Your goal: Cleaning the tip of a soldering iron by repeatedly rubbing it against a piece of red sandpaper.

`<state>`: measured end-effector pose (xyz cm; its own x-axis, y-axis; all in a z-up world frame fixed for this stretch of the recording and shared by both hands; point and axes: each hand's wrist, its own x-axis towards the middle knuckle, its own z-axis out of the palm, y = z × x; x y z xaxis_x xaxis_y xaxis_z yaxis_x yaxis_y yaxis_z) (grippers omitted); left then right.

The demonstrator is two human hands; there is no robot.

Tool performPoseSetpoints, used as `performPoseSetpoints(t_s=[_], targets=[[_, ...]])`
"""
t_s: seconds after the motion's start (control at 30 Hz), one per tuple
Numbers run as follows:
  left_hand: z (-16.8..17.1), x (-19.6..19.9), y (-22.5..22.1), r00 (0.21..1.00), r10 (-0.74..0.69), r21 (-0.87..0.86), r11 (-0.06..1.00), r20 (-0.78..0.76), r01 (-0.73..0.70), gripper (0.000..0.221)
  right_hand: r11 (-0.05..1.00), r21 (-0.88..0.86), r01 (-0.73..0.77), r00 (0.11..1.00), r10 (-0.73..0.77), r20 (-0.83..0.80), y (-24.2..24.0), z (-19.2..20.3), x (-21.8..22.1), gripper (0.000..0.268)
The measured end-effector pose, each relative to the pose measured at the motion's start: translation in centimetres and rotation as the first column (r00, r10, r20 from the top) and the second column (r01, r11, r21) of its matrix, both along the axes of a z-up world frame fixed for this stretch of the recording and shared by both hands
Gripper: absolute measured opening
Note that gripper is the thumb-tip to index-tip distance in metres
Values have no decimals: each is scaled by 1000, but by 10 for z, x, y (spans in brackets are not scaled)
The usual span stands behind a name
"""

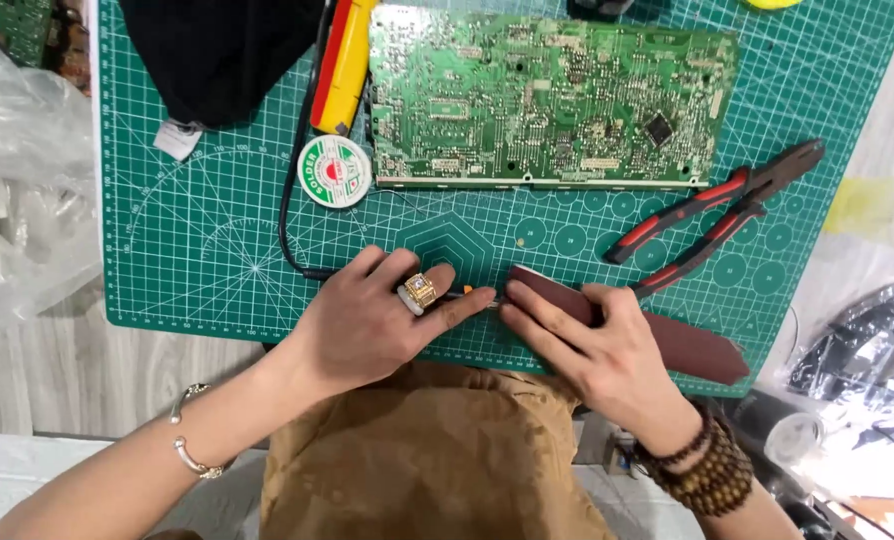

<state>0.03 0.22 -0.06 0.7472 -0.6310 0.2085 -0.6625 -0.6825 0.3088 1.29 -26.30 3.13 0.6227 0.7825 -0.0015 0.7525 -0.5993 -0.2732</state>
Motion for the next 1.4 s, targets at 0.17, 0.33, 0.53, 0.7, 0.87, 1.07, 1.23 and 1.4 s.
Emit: performPoseSetpoints(t_s=[0.17,0.33,0.53,0.7,0.87,1.07,1.23,1.4], targets=[[-2,-1,-1,1000,6,-1,1000,20,-6,48,997,-73,24,1000,-23,14,-21,-4,-10,49],[-2,-1,-1,1000,5,-26,1000,20,-5,48,1000,-16,20,1000,-20,24,-2,-2,-3,46],[-5,-5,-2,999,7,-30,1000,34,-6,45,998,-61,-1,1000,0,-18,-17,1,-5,54],[-6,-5,-2,998,26,-64,998,59,-22,44,1000,-6,-5,1000,5,0,3,3,2,43],[-6,-5,-1,998,39,-84,996,56,-34,45,996,-84,33,999,-34,-9,-17,0,-11,50],[-3,-8,-2,999,21,-92,996,42,-17,43,998,-55,29,999,-28,21,-3,-3,-12,52],[-4,-9,-2,999,31,-88,996,36,-28,43,990,-136,41,999,-36,36,-19,-2,-18,59],[-4,-9,-1,999,19,-89,996,42,-15,45,995,-89,45,999,-43,22,-3,-1,-14,60]])
